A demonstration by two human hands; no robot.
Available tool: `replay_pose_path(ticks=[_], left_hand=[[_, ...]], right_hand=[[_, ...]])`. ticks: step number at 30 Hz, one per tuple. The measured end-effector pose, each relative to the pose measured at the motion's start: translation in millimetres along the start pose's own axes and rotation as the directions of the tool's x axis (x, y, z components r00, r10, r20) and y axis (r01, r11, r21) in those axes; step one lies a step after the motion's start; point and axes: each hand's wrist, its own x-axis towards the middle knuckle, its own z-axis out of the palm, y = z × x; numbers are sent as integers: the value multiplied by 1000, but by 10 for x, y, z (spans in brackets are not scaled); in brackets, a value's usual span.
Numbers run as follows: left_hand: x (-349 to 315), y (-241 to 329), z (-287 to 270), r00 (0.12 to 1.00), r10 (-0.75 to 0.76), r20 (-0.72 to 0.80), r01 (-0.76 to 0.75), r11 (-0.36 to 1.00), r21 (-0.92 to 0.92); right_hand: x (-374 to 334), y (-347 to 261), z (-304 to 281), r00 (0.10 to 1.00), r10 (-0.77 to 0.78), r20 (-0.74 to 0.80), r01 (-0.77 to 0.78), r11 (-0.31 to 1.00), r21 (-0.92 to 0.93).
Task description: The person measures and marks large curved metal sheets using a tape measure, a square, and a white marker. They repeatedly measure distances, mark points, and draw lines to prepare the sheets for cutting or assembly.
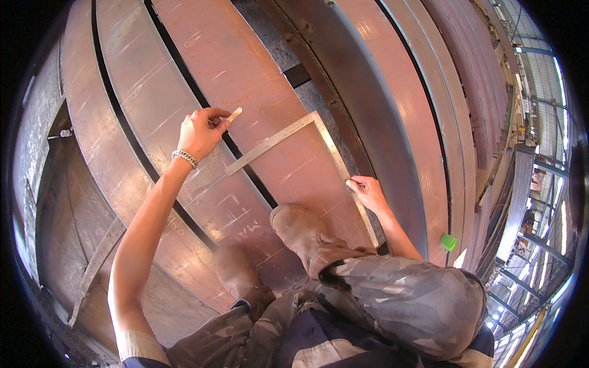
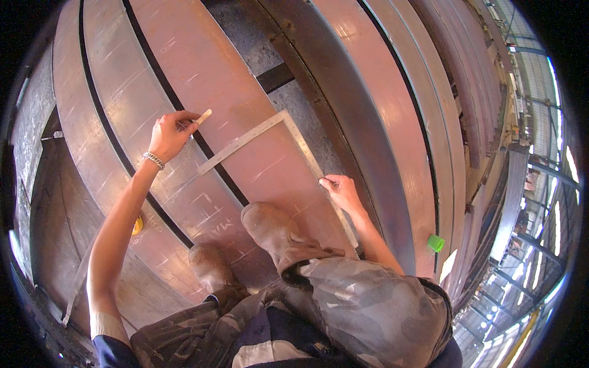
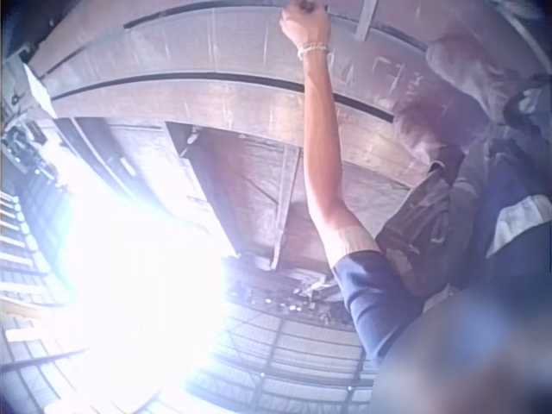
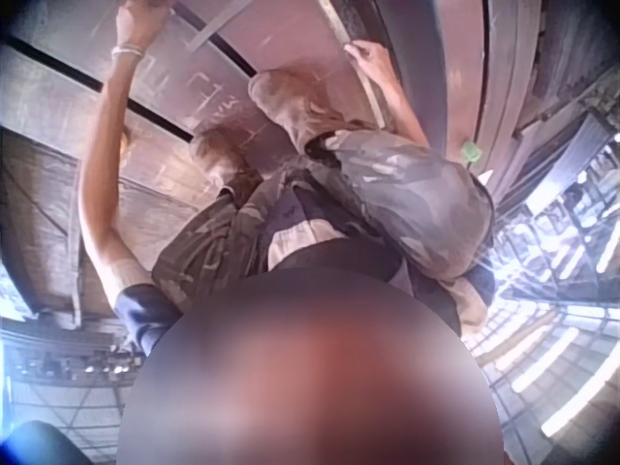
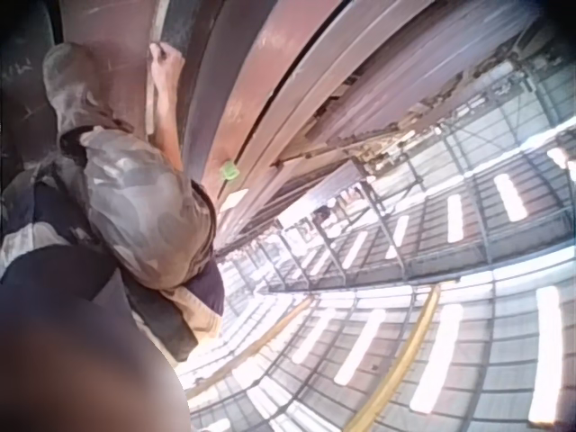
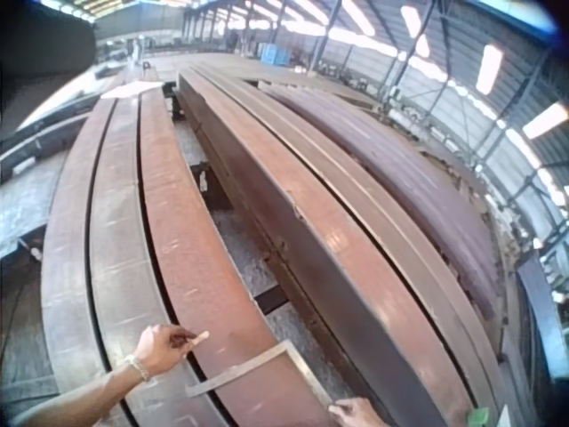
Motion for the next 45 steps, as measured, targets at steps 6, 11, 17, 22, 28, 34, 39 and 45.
replay_pose_path(ticks=[6,11,17,22,28,34,39,45], left_hand=[[68,35,6,999,30,-22,-30,1000,-7],[101,41,0,1000,10,-2,-11,1000,-19],[98,37,2,1000,20,-2,-20,999,-31],[107,55,9,1000,10,3,-10,999,-44],[119,88,18,1000,15,1,-15,999,-45],[124,74,11,1000,14,-5,-14,999,-44],[132,129,49,1000,16,8,-15,999,-40],[211,283,212,997,68,22,-65,994,-91]], right_hand=[[7,-13,5,1000,-14,6,14,1000,6],[19,-30,-3,1000,-16,4,16,1000,-2],[-2,-24,7,1000,-23,-16,23,1000,2],[18,-2,12,1000,-12,11,12,1000,15],[15,4,8,1000,-21,8,21,1000,13],[17,-13,-1,1000,-3,9,3,1000,23],[-3,-5,19,999,-38,-6,38,999,10],[-10,-32,15,1000,-28,15,28,1000,3]])
